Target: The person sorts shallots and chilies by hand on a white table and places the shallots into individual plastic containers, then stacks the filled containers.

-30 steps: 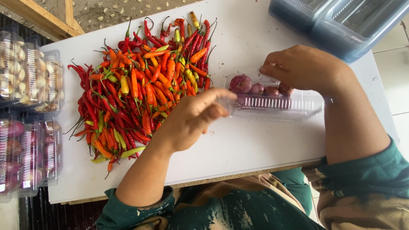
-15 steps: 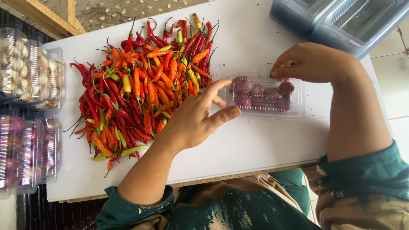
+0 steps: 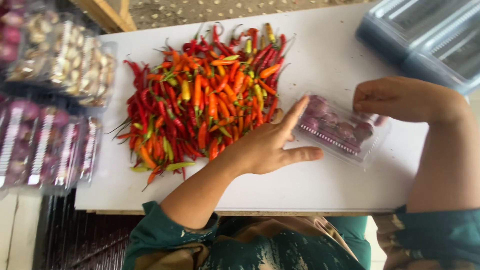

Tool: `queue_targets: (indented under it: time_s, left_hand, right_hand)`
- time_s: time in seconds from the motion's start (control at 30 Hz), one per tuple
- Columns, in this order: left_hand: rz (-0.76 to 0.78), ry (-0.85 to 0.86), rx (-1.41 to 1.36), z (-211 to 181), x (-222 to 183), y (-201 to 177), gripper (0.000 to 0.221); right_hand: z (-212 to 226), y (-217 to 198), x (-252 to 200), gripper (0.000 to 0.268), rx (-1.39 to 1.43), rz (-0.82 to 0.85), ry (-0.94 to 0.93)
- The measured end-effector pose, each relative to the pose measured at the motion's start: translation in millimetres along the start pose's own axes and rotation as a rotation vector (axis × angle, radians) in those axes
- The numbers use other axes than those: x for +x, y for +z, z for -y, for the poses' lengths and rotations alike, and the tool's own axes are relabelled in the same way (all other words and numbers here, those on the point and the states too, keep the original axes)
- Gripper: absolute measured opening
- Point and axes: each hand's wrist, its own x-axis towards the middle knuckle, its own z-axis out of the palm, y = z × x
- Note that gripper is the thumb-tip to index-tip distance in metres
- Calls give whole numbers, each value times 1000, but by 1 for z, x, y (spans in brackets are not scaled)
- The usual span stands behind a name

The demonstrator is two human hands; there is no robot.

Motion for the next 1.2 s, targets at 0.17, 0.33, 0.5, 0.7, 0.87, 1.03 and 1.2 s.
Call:
queue_targets:
  time_s: [0.17,0.33,0.5,0.7,0.87,1.03,1.2]
  left_hand:
    - [77,47,94,7,2,4,116]
    - [162,61,117,-1,-7,0,123]
    - [-83,345,-245,6,-16,1,112]
    - [-585,659,-341,23,-6,4,95]
    - [-904,691,-285,28,-11,-12,102]
    - [-992,727,-365,45,-14,-32,109]
    - [-1001,675,-446,51,-35,-56,105]
  right_hand:
    - [-52,-1,31,28,107,96,-136]
    - [-91,-7,38,23,256,31,-14]
    - [-114,5,20,16,460,-172,-661]
    - [-46,32,24,7,856,-215,-1053]
    - [20,63,12,4,953,-273,-998]
    - [73,71,6,10,1005,-290,-963]
    - [133,65,5,7,994,-313,-884]
